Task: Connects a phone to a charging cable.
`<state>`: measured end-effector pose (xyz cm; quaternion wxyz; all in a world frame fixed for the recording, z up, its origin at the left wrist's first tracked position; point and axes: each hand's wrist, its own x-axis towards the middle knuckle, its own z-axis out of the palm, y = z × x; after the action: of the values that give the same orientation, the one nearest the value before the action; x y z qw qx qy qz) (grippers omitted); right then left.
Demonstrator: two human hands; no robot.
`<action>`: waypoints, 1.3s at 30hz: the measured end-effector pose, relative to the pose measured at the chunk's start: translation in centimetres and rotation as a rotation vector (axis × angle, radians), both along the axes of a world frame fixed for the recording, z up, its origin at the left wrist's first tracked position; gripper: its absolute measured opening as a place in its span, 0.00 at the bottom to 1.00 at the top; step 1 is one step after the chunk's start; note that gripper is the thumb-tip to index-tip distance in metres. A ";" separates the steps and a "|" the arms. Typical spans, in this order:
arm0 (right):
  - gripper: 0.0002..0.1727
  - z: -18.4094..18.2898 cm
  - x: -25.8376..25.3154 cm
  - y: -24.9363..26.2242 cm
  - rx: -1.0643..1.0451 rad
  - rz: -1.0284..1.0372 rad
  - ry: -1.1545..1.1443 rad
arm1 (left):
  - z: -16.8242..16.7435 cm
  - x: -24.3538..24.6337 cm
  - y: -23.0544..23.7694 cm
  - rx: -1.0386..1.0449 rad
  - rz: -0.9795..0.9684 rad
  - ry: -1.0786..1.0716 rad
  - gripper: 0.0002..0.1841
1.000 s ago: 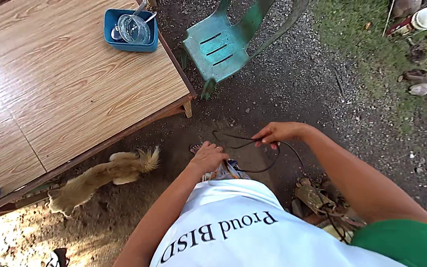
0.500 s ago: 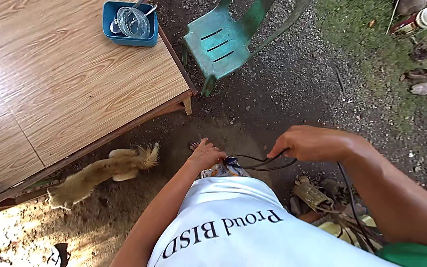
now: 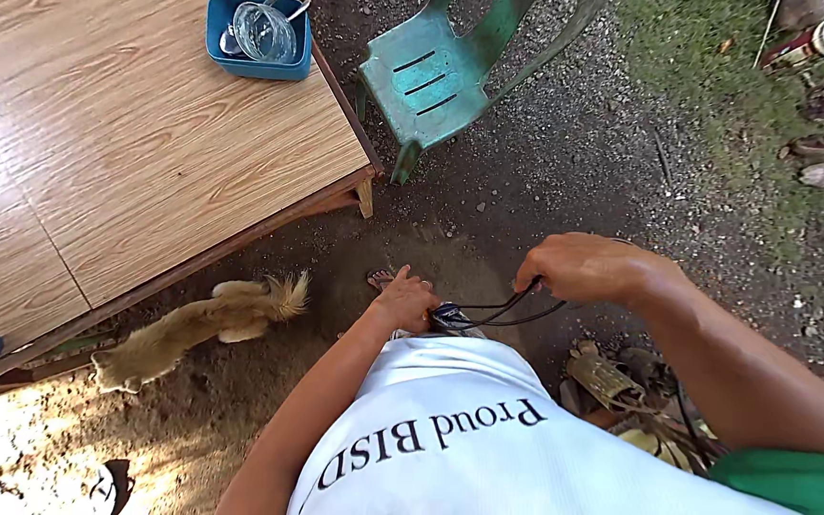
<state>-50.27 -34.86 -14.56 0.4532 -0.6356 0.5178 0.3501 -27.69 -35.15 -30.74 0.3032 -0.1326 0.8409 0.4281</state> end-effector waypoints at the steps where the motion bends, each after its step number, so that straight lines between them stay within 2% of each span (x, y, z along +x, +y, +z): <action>1: 0.17 0.2 0.2 0.1 -0.015 0.012 -0.004 | 0.1 0.1 0.1 -0.015 -0.002 -0.001 0.19; 4: 0.17 0.4 0.8 0.1 -0.002 0.032 -0.009 | 0.5 0.0 0.7 -0.090 -0.065 0.024 0.20; 6: 0.20 -0.8 0.4 0.0 0.068 0.017 -0.037 | 0.9 -0.1 1.1 -0.126 -0.113 0.057 0.19; 9: 0.33 -4.5 0.2 0.4 0.300 -0.007 -0.031 | 1.1 -0.1 1.2 -0.139 -0.095 0.057 0.20; 12: 0.41 -8.9 1.1 1.6 0.556 -0.161 -0.217 | 1.4 -0.6 1.7 -0.141 -0.068 -0.002 0.22; 14: 0.44 -11.7 1.5 2.4 0.668 -0.214 -0.313 | 1.6 -0.8 1.5 -0.155 -0.050 -0.024 0.21; 15: 0.42 -12.5 1.5 2.7 0.682 -0.219 -0.301 | 1.5 -0.6 1.3 -0.154 -0.029 -0.028 0.21; 17: 0.26 -12.5 1.2 2.7 0.600 -0.188 -0.163 | 0.9 0.2 1.0 -0.146 0.040 -0.005 0.21; 18: 0.20 -12.0 1.0 2.3 0.540 -0.153 -0.050 | 0.5 0.7 0.8 -0.143 0.078 0.022 0.21; 19: 0.19 -11.4 0.9 1.9 0.481 -0.109 0.038 | 0.2 1.1 0.5 -0.131 0.110 0.043 0.20; 21: 0.18 -10.3 1.0 1.0 0.399 -0.020 0.095 | 0.1 1.4 0.1 -0.081 0.138 0.052 0.19; 23: 0.16 -9.5 1.1 0.1 0.359 0.041 0.043 | 0.1 1.5 -0.1 -0.064 0.151 0.069 0.19; 25: 0.15 -10.2 0.0 -0.3 0.300 0.013 -0.040 | 0.2 1.4 -0.2 -0.083 0.129 0.069 0.19; 28: 0.14 -11.7 -1.3 -0.6 0.197 0.053 -0.019 | 0.2 1.3 -0.3 -0.109 0.105 0.061 0.21; 35: 0.19 -10.0 2.1 1.4 0.154 0.281 0.031 | 0.0 1.4 -0.6 -0.101 0.161 0.137 0.15; 37: 0.17 -8.9 3.6 1.4 0.152 0.284 0.107 | 0.4 0.8 -0.8 -0.097 0.155 0.138 0.15; 39: 0.15 -7.8 4.6 1.0 0.155 0.200 0.189 | 0.8 0.4 -1.0 -0.086 0.145 0.136 0.14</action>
<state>-45.71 -33.86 -22.33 0.4129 -0.6113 0.4636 0.4908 -27.30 -36.15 -29.98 0.2078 -0.1764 0.8654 0.4206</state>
